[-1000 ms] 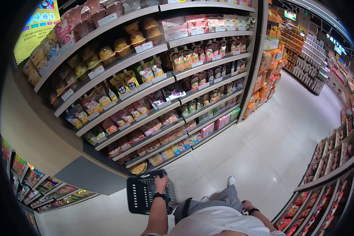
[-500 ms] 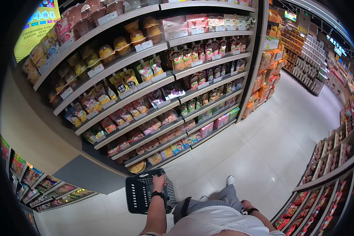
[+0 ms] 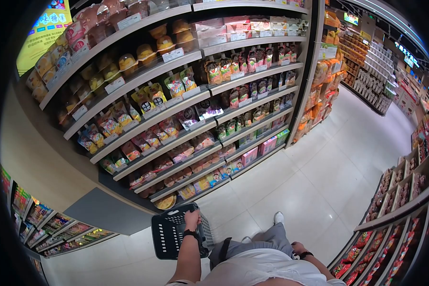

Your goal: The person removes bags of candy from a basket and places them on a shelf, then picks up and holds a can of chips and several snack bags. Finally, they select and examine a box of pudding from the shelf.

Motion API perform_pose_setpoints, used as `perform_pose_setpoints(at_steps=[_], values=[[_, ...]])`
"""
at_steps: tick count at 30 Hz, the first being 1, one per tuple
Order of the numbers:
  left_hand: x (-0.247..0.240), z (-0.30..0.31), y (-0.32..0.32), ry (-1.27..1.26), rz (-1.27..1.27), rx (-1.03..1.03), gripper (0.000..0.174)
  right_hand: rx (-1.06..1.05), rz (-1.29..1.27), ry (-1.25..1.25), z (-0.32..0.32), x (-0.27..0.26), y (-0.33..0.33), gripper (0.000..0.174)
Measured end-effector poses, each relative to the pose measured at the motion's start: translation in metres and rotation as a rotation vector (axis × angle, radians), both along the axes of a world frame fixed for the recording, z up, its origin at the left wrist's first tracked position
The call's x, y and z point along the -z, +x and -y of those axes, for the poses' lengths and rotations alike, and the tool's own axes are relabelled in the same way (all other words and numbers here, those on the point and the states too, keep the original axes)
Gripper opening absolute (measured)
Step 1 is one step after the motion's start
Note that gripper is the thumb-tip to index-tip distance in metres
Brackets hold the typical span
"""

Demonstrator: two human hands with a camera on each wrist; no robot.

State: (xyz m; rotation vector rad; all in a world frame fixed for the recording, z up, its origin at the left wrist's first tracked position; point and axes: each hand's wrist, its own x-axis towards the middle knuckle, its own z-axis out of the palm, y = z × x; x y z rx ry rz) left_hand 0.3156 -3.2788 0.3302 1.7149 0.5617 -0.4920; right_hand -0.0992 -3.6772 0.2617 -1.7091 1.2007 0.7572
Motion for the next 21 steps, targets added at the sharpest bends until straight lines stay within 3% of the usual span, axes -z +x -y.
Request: perform_pose_setpoints(at_steps=[5, 21], values=[[-0.007, 0.001, -0.002, 0.001, 0.007, -0.012, 0.017, 0.029, 0.023, 0.006, 0.001, 0.007, -0.005, 0.039], [0.001, -0.003, -0.004, 0.028, 0.019, -0.003, 0.033, 0.032, 0.033, 0.015, 0.005, 0.015, -0.003, 0.045]])
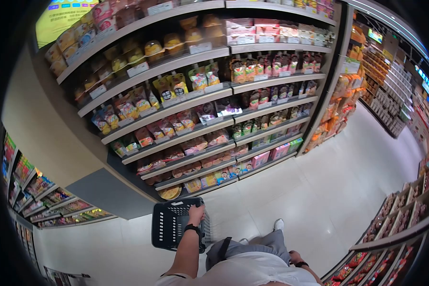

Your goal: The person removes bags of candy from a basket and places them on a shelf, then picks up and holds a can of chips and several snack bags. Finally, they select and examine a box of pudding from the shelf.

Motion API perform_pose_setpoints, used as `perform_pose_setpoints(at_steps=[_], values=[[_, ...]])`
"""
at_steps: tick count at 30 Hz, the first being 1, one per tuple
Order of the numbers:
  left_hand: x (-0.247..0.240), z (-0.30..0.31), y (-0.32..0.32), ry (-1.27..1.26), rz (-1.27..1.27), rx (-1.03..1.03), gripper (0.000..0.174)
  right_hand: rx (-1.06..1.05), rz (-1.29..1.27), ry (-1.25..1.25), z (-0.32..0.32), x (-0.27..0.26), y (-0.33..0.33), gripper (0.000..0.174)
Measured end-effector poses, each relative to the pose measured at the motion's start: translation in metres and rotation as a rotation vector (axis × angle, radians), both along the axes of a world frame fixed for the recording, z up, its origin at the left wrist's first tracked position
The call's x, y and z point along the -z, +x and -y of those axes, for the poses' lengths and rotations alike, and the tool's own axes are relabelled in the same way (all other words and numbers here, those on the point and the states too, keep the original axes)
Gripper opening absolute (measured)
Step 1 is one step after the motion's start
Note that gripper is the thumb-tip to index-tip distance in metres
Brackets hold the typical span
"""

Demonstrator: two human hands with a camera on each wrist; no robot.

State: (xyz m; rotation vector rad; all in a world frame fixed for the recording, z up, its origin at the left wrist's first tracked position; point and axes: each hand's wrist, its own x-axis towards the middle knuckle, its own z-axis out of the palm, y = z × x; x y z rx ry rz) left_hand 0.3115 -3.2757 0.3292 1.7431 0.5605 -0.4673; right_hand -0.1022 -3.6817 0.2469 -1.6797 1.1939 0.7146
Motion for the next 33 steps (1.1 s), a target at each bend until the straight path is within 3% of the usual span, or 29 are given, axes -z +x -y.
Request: perform_pose_setpoints(at_steps=[7, 10, 15, 18, 33], values=[[0.004, -0.001, 0.0, -0.058, 0.004, -0.017, 0.065, 0.048, 0.054, 0.015, -0.001, -0.003, -0.001, 0.043], [-0.004, 0.003, -0.003, -0.014, 0.031, -0.051, 0.062, 0.036, 0.068, 0.008, -0.001, -0.004, -0.002, 0.044], [-0.007, 0.002, -0.003, -0.045, 0.037, -0.052, 0.033, 0.003, 0.071, 0.014, 0.001, 0.003, -0.002, 0.045], [-0.007, 0.001, -0.003, -0.073, 0.034, -0.049, 0.025, 0.021, 0.066, 0.006, -0.001, -0.002, 0.001, 0.044], [0.006, -0.002, 0.008, -0.029, 0.014, -0.027, 0.024, -0.006, 0.081, -0.031, -0.005, -0.004, 0.007, 0.045]])
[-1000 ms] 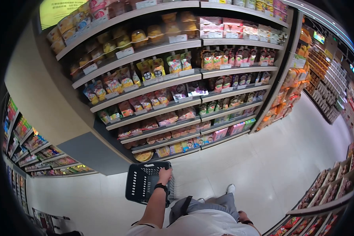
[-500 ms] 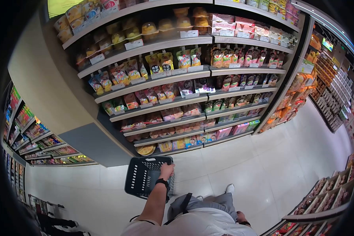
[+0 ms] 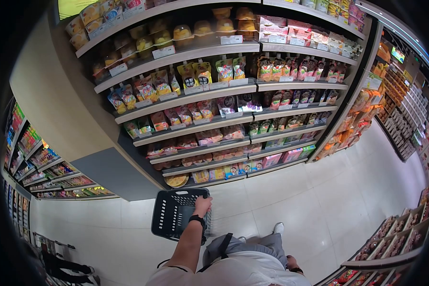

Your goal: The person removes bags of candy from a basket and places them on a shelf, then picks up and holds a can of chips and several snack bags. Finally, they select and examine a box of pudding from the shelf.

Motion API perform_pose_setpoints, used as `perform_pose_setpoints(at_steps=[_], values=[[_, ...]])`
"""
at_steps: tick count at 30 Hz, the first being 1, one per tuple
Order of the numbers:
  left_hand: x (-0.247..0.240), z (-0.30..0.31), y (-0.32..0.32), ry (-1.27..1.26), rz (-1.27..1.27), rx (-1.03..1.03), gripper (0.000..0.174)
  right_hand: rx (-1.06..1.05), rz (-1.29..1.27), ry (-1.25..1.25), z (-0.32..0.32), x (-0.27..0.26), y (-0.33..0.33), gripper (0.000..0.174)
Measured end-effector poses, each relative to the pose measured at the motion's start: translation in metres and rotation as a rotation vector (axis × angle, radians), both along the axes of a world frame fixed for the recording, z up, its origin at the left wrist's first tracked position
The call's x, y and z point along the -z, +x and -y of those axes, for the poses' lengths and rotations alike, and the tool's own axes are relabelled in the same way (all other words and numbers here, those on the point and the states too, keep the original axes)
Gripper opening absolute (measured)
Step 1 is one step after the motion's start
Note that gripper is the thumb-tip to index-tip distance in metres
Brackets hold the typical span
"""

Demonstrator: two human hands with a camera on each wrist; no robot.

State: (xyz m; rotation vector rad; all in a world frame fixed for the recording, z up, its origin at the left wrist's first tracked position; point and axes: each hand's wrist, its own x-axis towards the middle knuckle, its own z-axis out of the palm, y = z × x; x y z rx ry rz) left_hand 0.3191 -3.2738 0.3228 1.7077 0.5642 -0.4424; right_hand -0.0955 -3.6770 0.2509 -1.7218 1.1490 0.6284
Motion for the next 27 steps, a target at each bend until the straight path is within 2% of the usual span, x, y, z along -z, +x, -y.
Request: perform_pose_setpoints(at_steps=[25, 27], values=[[-0.008, 0.0, 0.0, -0.053, -0.002, -0.036, 0.024, -0.014, -0.014, -0.009, 0.002, 0.012, -0.005, 0.044], [-0.008, -0.003, 0.003, -0.063, -0.075, 0.045, 0.087, 0.004, 0.002, 0.011, 0.003, 0.017, -0.006, 0.045]])
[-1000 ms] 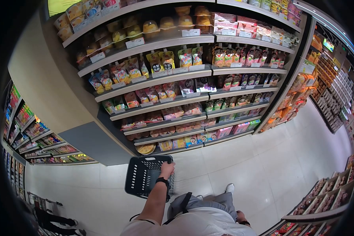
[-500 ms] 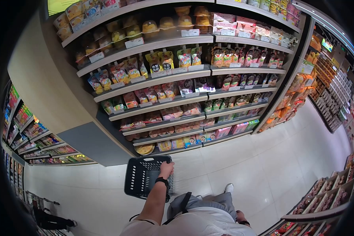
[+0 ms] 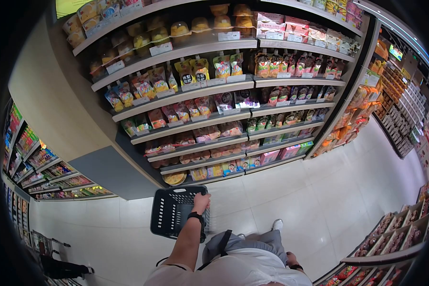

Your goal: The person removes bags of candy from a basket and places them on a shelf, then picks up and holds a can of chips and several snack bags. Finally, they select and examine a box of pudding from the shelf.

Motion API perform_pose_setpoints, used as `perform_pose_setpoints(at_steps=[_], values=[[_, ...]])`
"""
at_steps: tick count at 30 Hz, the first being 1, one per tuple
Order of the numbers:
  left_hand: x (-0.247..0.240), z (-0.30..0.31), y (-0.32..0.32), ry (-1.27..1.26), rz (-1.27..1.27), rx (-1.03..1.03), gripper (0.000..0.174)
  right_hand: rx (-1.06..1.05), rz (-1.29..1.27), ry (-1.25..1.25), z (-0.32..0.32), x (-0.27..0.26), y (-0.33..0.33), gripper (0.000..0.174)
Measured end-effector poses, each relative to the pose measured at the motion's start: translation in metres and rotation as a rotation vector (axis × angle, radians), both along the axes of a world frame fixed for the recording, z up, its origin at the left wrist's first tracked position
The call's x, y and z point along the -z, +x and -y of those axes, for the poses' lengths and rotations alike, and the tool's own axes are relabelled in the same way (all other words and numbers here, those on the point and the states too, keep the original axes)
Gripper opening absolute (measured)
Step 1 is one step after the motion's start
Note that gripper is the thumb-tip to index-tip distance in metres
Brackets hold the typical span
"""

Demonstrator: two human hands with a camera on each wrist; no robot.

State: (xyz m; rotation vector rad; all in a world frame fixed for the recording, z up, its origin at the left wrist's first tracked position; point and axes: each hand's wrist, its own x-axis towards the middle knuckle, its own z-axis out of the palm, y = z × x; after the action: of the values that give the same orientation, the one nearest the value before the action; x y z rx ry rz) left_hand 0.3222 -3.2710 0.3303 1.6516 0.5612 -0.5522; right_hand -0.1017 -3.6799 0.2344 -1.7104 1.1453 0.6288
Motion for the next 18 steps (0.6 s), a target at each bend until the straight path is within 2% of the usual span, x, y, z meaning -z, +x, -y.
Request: perform_pose_setpoints(at_steps=[7, 10, 12, 13, 15, 18], values=[[0.002, 0.001, -0.001, 0.006, -0.014, -0.004, 0.09, -0.028, -0.022, -0.034, -0.002, -0.012, 0.002, 0.046], [0.003, 0.001, -0.001, 0.028, 0.001, -0.012, 0.081, -0.037, -0.022, -0.021, -0.002, -0.01, 0.0, 0.046], [0.005, 0.0, 0.001, 0.026, -0.018, 0.024, 0.062, -0.001, 0.007, -0.037, -0.003, -0.013, 0.002, 0.042], [0.008, 0.001, 0.0, 0.026, -0.019, 0.024, 0.062, -0.001, 0.005, -0.036, -0.004, -0.017, 0.003, 0.042], [0.01, 0.004, -0.004, 0.063, 0.057, -0.065, 0.042, -0.011, -0.016, -0.056, -0.005, -0.02, 0.003, 0.043], [0.008, 0.001, -0.003, 0.043, 0.047, -0.014, 0.033, -0.054, -0.039, -0.049, -0.005, -0.021, 0.004, 0.044]])
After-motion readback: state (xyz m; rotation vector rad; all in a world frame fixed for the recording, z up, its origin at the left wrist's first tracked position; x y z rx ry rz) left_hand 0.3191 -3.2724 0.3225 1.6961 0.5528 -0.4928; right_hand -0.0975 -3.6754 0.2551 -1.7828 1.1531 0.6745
